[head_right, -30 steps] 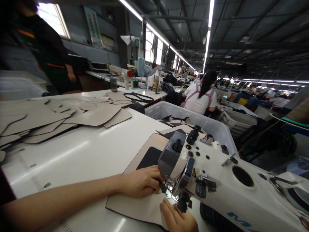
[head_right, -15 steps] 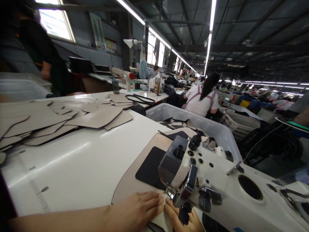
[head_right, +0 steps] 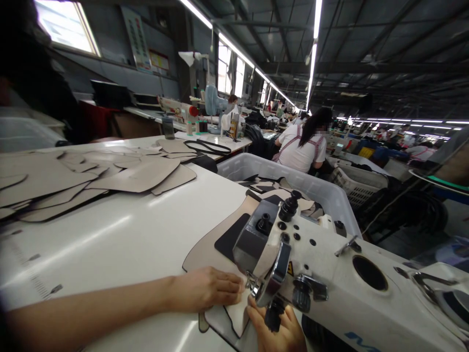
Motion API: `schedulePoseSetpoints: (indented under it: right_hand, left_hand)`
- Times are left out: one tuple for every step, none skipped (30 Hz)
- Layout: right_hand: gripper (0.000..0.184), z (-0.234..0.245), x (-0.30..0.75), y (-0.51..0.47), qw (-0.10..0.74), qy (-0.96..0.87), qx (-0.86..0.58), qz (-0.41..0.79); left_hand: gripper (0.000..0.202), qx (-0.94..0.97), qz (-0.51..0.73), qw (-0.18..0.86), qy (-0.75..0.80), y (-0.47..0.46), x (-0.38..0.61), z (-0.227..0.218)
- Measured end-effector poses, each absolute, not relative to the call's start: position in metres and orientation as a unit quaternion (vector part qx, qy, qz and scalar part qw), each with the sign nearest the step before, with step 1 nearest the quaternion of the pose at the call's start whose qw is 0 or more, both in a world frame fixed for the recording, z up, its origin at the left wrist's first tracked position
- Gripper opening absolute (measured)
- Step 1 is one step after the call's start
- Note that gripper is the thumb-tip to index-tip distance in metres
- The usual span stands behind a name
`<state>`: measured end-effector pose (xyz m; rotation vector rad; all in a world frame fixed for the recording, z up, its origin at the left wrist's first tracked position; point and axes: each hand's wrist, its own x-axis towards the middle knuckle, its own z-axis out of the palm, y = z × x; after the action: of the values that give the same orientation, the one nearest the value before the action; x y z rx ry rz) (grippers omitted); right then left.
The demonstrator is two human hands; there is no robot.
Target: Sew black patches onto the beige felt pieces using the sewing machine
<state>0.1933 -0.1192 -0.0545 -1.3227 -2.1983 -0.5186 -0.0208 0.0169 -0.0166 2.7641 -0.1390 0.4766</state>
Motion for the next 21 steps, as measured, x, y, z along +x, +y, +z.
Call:
schedulePoseSetpoints:
  right_hand:
    - [0.041,-0.054,0.194,-0.119,0.256,-0.816,-0.48,-0.196]
    - [0.04,-0.054,0.195,-0.119,0.251,-0.822,-0.47,-0.201]
    - [0.04,-0.053,0.196,-0.119,0.244,-0.829,-0.459,-0.205]
    - [0.041,-0.052,0.196,-0.119,0.236,-0.836,-0.449,-0.207]
    - [0.041,-0.05,0.197,-0.118,0.228,-0.841,-0.444,-0.21]
    - [0.042,-0.048,0.196,-0.118,0.221,-0.845,-0.438,-0.213]
    - [0.042,-0.047,0.196,-0.118,0.214,-0.848,-0.434,-0.216]
    - [0.043,-0.045,0.195,-0.118,0.211,-0.85,-0.431,-0.217]
    - [0.044,-0.044,0.194,-0.117,0.208,-0.851,-0.43,-0.218]
    - [0.044,-0.044,0.193,-0.117,0.205,-0.85,-0.433,-0.218]
    - [0.045,-0.044,0.192,-0.117,0.202,-0.848,-0.438,-0.219]
    - [0.046,-0.044,0.191,-0.117,0.2,-0.844,-0.446,-0.221]
    - [0.047,-0.044,0.19,-0.116,0.2,-0.839,-0.453,-0.225]
    - [0.047,-0.045,0.19,-0.115,0.201,-0.836,-0.455,-0.23]
    - [0.047,-0.045,0.189,-0.114,0.205,-0.834,-0.455,-0.237]
    - [0.048,-0.046,0.189,-0.113,0.211,-0.832,-0.452,-0.243]
    - [0.048,-0.047,0.189,-0.112,0.218,-0.83,-0.449,-0.251]
    - [0.049,-0.047,0.189,-0.111,0.223,-0.828,-0.445,-0.26]
    - [0.049,-0.048,0.189,-0.11,0.228,-0.825,-0.441,-0.27]
    - [0.05,-0.049,0.188,-0.109,0.233,-0.822,-0.437,-0.28]
    - [0.05,-0.05,0.188,-0.108,0.241,-0.82,-0.433,-0.288]
  left_hand:
    - [0.028,0.968,0.164,0.18,-0.06,0.024,-0.02,-0.016]
    - [0.029,0.965,0.162,0.195,-0.07,0.031,-0.019,-0.016]
    - [0.03,0.961,0.16,0.211,-0.078,0.038,-0.018,-0.015]
    - [0.031,0.958,0.158,0.225,-0.086,0.044,-0.016,-0.014]
    - [0.032,0.955,0.154,0.238,-0.092,0.05,-0.014,-0.013]
    - [0.033,0.953,0.148,0.248,-0.094,0.055,-0.013,-0.012]
    - [0.034,0.952,0.141,0.256,-0.093,0.059,-0.011,-0.011]
    - [0.035,0.952,0.134,0.261,-0.088,0.062,-0.009,-0.01]
    - [0.036,0.953,0.127,0.264,-0.08,0.065,-0.008,-0.009]
    - [0.036,0.954,0.124,0.264,-0.07,0.066,-0.007,-0.009]
    - [0.036,0.955,0.124,0.262,-0.061,0.067,-0.007,-0.008]
    - [0.037,0.956,0.126,0.257,-0.055,0.066,-0.007,-0.008]
    - [0.037,0.958,0.131,0.25,-0.047,0.063,-0.008,-0.009]
    - [0.037,0.961,0.138,0.239,-0.036,0.06,-0.009,-0.01]
    - [0.037,0.963,0.147,0.226,-0.022,0.055,-0.01,-0.011]
    - [0.036,0.965,0.156,0.211,-0.003,0.049,-0.012,-0.013]
    - [0.035,0.966,0.165,0.197,0.018,0.043,-0.014,-0.016]
    - [0.033,0.967,0.172,0.183,0.038,0.037,-0.016,-0.019]
    - [0.032,0.968,0.176,0.17,0.054,0.031,-0.018,-0.023]
    - [0.031,0.969,0.178,0.157,0.068,0.026,-0.02,-0.026]
    - [0.032,0.97,0.177,0.147,0.078,0.023,-0.021,-0.028]
